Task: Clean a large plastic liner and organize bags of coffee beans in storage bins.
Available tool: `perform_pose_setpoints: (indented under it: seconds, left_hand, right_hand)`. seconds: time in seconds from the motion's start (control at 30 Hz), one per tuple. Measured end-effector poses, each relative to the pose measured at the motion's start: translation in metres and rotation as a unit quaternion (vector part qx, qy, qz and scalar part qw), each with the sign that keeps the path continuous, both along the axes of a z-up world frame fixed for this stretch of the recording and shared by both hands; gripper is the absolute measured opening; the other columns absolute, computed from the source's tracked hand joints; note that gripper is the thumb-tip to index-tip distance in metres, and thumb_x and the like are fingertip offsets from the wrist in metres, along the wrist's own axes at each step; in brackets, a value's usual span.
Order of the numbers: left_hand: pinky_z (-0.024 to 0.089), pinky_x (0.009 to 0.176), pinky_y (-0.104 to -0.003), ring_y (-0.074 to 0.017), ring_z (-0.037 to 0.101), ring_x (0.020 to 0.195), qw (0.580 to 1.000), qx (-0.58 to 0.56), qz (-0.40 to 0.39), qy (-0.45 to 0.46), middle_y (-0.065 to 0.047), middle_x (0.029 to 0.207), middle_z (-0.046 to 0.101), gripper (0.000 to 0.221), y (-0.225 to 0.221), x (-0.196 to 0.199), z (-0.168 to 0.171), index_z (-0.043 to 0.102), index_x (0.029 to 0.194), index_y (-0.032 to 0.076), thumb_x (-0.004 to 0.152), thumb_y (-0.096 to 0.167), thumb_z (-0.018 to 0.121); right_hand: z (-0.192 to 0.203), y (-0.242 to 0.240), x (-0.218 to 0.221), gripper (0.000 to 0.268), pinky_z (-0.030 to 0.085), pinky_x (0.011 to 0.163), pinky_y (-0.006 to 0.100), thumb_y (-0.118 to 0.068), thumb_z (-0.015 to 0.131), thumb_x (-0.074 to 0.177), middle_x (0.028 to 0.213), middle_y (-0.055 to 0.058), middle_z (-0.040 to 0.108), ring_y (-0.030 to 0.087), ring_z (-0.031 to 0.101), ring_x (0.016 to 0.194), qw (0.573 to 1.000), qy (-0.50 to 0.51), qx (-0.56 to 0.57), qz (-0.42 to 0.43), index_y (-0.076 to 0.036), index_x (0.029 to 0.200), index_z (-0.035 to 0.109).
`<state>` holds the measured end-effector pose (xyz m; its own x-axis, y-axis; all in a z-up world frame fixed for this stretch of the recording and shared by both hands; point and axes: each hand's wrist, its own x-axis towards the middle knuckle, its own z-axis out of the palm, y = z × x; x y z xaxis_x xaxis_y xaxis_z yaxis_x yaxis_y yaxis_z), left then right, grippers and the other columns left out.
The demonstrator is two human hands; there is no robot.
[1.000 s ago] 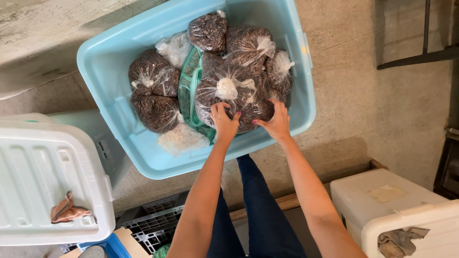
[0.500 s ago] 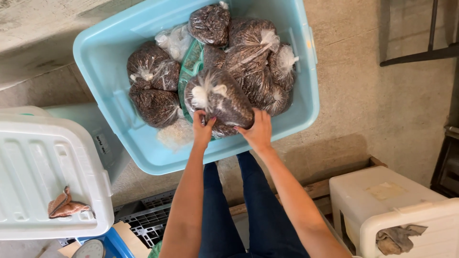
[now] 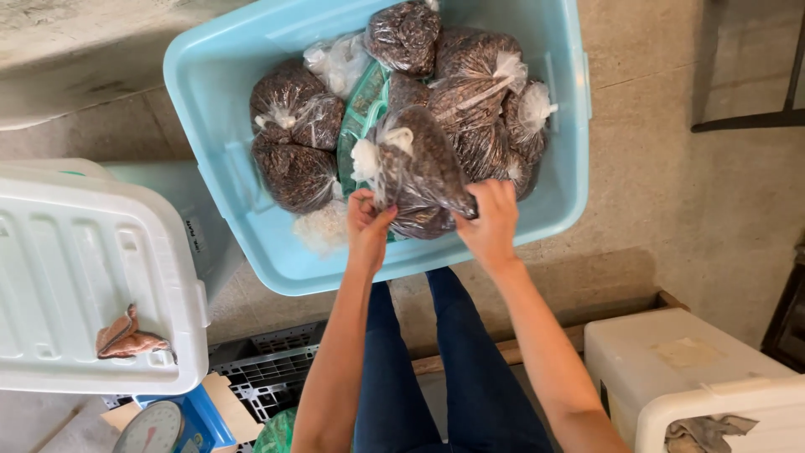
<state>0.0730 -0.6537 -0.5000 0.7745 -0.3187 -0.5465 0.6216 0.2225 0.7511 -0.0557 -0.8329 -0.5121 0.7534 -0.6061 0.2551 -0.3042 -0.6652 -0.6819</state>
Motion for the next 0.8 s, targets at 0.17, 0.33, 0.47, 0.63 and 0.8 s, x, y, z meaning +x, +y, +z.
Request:
perform_pose_setpoints:
  seconds: [0.17, 0.33, 0.47, 0.63, 0.8]
  left_hand:
    - [0.057, 0.081, -0.024, -0.0134, 0.068, 0.093, 0.998, -0.058, -0.005, 0.027, -0.002, 0.102, 0.066, 0.063, -0.023, -0.03, -0.004, 0.042, 0.128, 0.017, 0.084, -0.011, 0.076]
    - [0.053, 0.073, -0.02, -0.0091, 0.061, 0.084, 0.998, -0.011, -0.057, 0.023, -0.001, 0.09, 0.057, 0.069, -0.037, -0.045, -0.04, 0.04, 0.137, 0.013, 0.083, -0.01, 0.076]
    - [0.049, 0.076, -0.028, -0.0134, 0.054, 0.085, 0.984, 0.096, -0.146, 0.015, -0.004, 0.088, 0.054, 0.063, -0.043, -0.043, -0.055, 0.044, 0.134, 0.015, 0.079, -0.006, 0.066]
    - [0.051, 0.081, -0.038, -0.0173, 0.063, 0.086, 0.937, 0.274, -0.213, 0.039, -0.004, 0.091, 0.064, 0.057, -0.065, -0.024, -0.028, 0.05, 0.127, 0.027, 0.082, 0.045, 0.08]
    - [0.049, 0.096, -0.054, -0.0454, 0.067, 0.108, 0.889, 0.375, -0.257, -0.059, -0.023, 0.102, 0.07, 0.075, -0.079, -0.024, -0.026, 0.041, 0.15, 0.022, 0.094, 0.068, 0.061]
  right_hand:
    - [0.025, -0.03, -0.029, 0.043, 0.051, 0.08, 0.038, -0.009, 0.094, 0.065, 0.094, 0.004, 0.06, 0.027, 0.056, 0.085, 0.99, -0.009, -0.138, 0.029, -0.011, 0.099, 0.067]
    - [-0.003, -0.037, -0.056, 0.054, 0.051, 0.079, 0.044, -0.003, 0.096, 0.055, 0.096, 0.007, 0.059, 0.032, 0.058, 0.088, 0.99, 0.028, -0.136, 0.034, -0.008, 0.099, 0.064]
    - [0.009, -0.03, -0.058, 0.059, 0.053, 0.08, 0.041, -0.005, 0.099, 0.054, 0.099, 0.008, 0.061, 0.032, 0.059, 0.09, 0.997, 0.027, -0.076, 0.0, -0.005, 0.102, 0.064]
    - [0.029, -0.025, -0.05, 0.05, 0.051, 0.082, 0.043, -0.023, 0.095, 0.072, 0.1, 0.012, 0.06, 0.034, 0.056, 0.09, 1.0, -0.004, -0.024, -0.009, -0.001, 0.104, 0.064]
    - [0.04, -0.023, -0.044, 0.006, 0.049, 0.081, 0.039, -0.009, 0.068, 0.103, 0.092, 0.008, 0.065, 0.032, 0.06, 0.088, 0.991, -0.007, 0.074, -0.108, -0.004, 0.099, 0.068]
